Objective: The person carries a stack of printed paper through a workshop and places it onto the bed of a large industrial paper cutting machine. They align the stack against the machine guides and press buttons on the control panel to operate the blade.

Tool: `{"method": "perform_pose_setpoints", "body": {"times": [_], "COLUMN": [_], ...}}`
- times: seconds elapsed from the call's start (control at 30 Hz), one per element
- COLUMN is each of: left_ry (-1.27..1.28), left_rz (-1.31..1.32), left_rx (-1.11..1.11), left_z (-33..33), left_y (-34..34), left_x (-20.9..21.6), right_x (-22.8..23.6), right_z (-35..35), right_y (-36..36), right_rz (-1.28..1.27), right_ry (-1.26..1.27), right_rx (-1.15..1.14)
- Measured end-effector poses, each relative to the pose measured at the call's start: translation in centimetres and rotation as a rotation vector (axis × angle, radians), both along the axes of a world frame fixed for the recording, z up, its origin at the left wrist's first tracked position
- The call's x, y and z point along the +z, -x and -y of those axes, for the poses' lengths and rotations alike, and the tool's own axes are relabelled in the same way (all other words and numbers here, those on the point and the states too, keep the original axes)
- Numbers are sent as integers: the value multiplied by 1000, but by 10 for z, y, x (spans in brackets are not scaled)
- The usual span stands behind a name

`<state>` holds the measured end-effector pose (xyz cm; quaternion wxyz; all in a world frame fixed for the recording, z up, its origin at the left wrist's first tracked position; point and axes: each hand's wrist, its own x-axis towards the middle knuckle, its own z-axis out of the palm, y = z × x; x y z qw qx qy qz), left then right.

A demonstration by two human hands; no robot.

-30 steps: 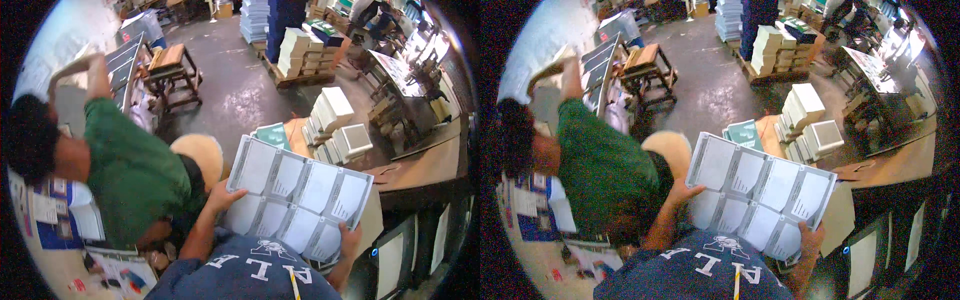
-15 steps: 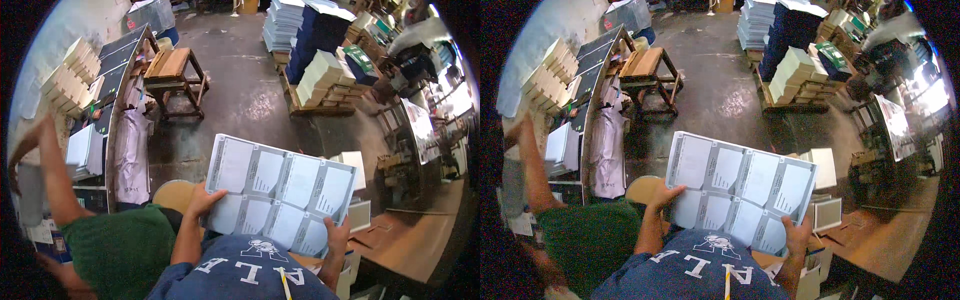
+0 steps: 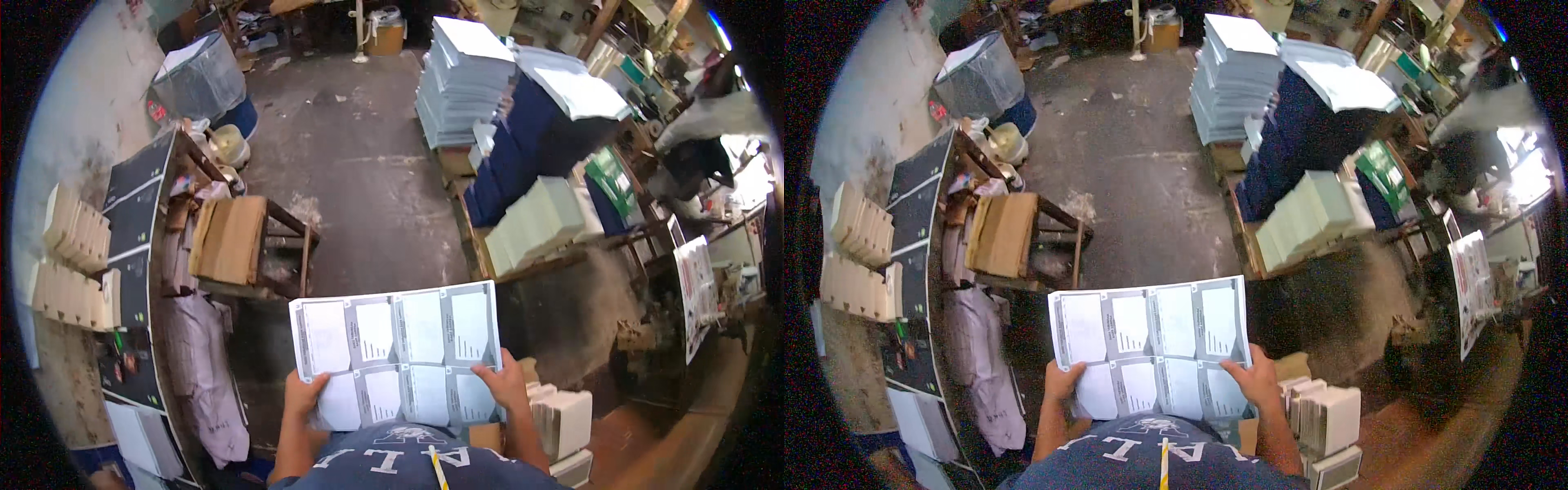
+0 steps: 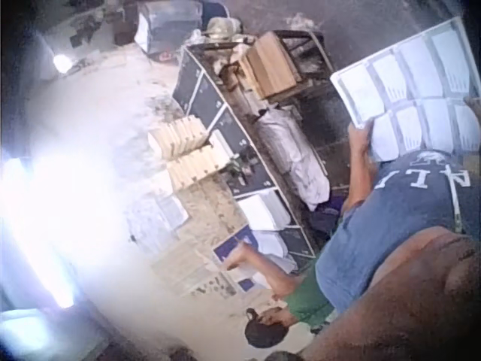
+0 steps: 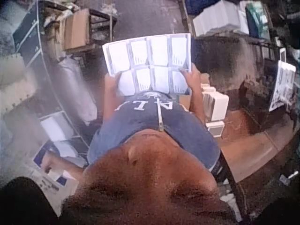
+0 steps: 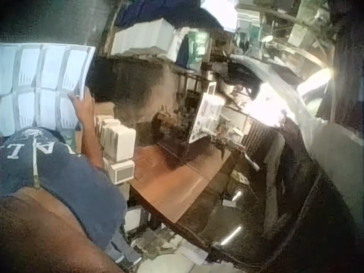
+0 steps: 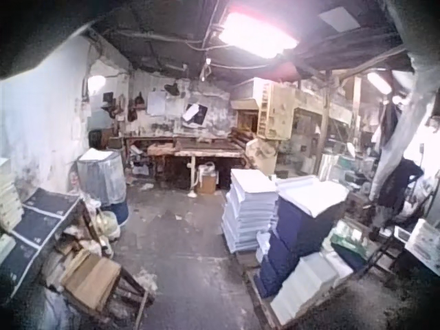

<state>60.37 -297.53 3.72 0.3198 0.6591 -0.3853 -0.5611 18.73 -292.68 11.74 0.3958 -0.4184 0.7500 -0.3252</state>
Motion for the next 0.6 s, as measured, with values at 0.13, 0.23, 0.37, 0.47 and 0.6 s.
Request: {"method": "perform_pose_setpoints", "body": {"times": [0.13, 0.23, 0.37, 0.47, 0.6], "left_ry": [68, 84, 109, 208, 144], "left_rz": [-1, 97, 100, 155, 147], "left_rx": [44, 18, 39, 51, 180], "left_z": [90, 176, 274, 354, 463], "left_y": [0, 6, 15, 31, 66], "left_x": [53, 78, 79, 60, 34], "right_x": [60, 70, 67, 36, 46], "right_z": [98, 173, 282, 385, 533], "right_y": [-19, -9, 7, 28, 50], "right_rz": [-6, 23, 71, 59, -8], "right_ry": [10, 67, 133, 193, 149], "right_rx": [-22, -51, -38, 19, 148]}}
